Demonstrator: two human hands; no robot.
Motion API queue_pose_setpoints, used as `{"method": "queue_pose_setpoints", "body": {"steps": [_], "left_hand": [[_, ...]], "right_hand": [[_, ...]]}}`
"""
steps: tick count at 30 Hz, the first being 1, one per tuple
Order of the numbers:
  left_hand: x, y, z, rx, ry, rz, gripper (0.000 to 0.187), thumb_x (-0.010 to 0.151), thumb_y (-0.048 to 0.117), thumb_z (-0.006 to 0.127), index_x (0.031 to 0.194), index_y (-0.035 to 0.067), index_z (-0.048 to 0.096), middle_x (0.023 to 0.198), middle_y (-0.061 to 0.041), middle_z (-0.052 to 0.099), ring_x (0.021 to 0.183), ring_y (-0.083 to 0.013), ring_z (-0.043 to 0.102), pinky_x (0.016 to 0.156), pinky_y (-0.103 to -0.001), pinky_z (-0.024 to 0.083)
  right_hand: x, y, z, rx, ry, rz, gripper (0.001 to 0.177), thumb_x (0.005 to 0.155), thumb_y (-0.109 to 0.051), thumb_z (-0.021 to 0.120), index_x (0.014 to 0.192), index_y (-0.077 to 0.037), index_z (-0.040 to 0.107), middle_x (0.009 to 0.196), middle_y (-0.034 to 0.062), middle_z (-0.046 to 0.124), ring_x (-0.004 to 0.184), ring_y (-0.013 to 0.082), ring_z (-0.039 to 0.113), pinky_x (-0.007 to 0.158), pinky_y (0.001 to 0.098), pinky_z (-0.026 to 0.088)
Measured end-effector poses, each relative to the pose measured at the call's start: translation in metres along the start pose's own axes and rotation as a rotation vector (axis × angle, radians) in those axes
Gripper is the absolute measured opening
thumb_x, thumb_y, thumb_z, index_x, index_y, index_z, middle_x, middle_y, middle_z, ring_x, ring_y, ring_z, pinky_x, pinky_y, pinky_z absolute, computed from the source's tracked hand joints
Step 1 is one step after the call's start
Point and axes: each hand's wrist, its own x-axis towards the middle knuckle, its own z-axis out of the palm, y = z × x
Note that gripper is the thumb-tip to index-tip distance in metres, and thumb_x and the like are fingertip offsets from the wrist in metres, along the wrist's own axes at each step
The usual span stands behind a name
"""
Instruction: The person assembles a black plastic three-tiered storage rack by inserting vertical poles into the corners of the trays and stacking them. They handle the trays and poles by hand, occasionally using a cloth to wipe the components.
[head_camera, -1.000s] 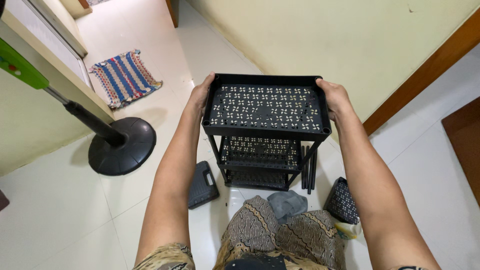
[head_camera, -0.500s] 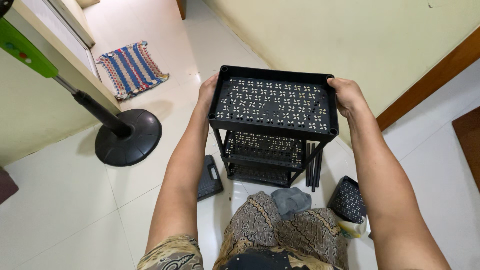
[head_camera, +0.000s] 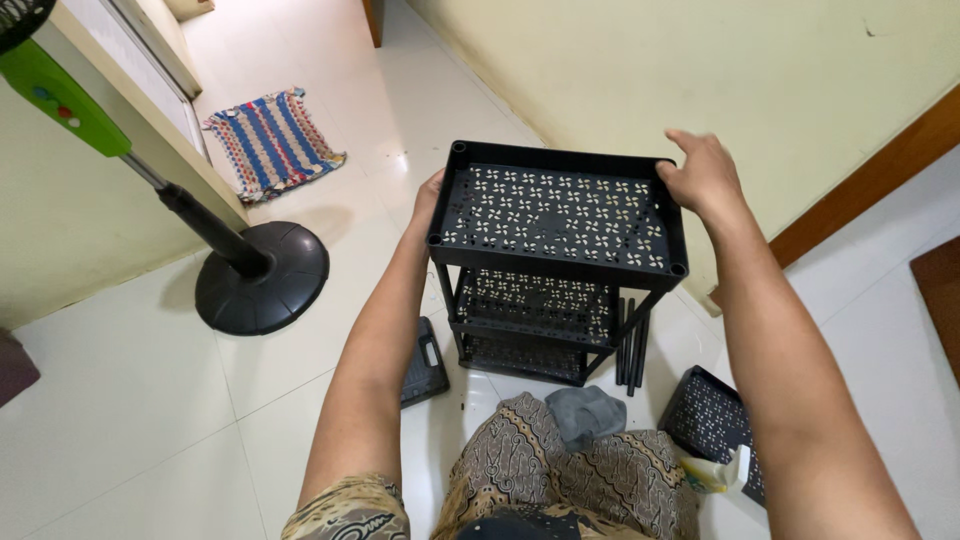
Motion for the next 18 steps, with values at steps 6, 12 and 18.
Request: {"method": "queue_pose_setpoints", "body": {"steps": [6,12,18], "left_hand": [[0.0,0.005,0.005,-0.005,-0.019,0.009,0.03,0.101,-0.001,0.055,0.128,0.004,0.067,0.098,-0.007,0.074,0.076,-0.0121,0.07,0.063,-0.026,0.059],[-0.002,-0.001,0.003,0.011,-0.037,0.033,0.031,0.099,-0.002,0.054,0.126,0.006,0.066,0.103,-0.005,0.074,0.083,-0.0115,0.071,0.069,-0.026,0.061],[0.0,-0.002,0.001,0.118,-0.048,0.102,0.028,0.096,-0.003,0.064,0.123,0.004,0.067,0.103,-0.002,0.073,0.085,-0.0086,0.068,0.072,-0.024,0.06]], "right_hand": [[0.02,-0.133,0.013,-0.008,-0.31,-0.289,0.058,0.091,-0.02,0.071,0.147,-0.022,0.054,0.146,0.0175,0.052,0.134,0.0358,0.049,0.112,0.0458,0.038],[0.033,-0.213,0.05,-0.205,-0.421,-0.504,0.069,0.092,-0.017,0.063,0.154,-0.035,0.038,0.146,0.0149,0.049,0.126,0.034,0.054,0.097,0.0485,0.048],[0.046,-0.209,0.071,-0.143,-0.37,-0.592,0.061,0.096,-0.003,0.049,0.143,-0.042,0.059,0.098,0.0098,0.069,0.091,0.031,0.069,0.084,0.0432,0.054]]}}
